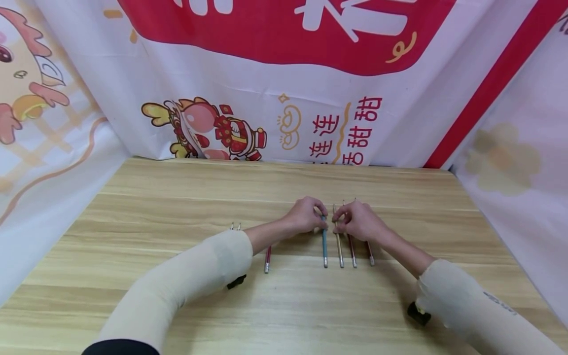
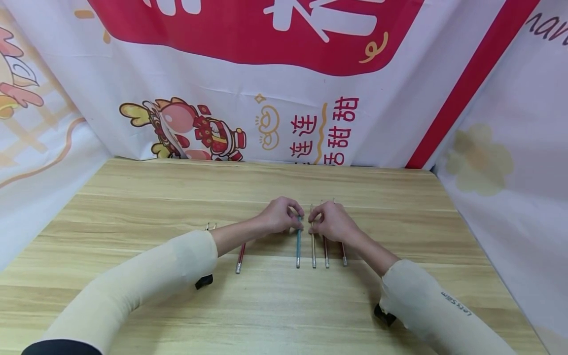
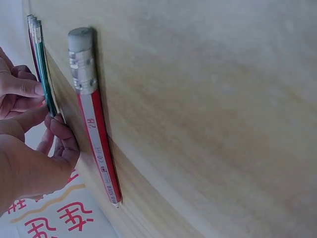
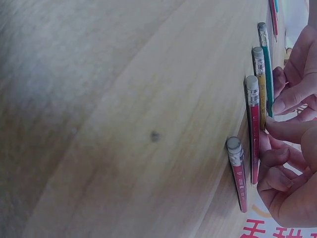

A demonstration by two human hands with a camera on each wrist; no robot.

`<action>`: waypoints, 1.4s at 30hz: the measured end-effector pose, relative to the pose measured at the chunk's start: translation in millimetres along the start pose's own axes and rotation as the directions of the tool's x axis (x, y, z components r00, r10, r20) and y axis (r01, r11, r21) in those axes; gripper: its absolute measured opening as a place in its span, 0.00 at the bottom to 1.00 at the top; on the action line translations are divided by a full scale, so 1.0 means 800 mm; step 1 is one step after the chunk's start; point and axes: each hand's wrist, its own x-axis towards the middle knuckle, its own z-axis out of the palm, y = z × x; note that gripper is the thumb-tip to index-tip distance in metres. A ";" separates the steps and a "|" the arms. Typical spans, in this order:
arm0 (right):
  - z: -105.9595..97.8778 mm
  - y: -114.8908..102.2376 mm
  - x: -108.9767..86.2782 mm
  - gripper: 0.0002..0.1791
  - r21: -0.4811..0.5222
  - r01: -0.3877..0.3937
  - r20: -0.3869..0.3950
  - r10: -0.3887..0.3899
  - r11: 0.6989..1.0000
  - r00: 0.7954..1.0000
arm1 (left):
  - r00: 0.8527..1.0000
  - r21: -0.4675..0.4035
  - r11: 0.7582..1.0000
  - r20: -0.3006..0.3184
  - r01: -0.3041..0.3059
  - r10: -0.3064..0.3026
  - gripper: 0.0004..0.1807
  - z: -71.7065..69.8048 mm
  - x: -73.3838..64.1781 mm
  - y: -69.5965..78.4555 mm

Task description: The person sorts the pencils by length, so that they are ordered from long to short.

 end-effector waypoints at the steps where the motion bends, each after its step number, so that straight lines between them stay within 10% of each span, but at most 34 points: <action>1: 0.000 0.000 0.000 0.12 -0.001 0.001 0.000 -0.001 1.000 1.000 | 1.000 0.006 1.000 -0.003 -0.003 0.003 0.14 0.000 0.000 0.000; 42: -0.004 -0.005 0.002 0.09 0.011 0.032 0.003 -0.032 0.999 0.999 | 0.996 0.116 0.992 0.082 -0.045 0.036 0.18 -0.027 -0.011 0.004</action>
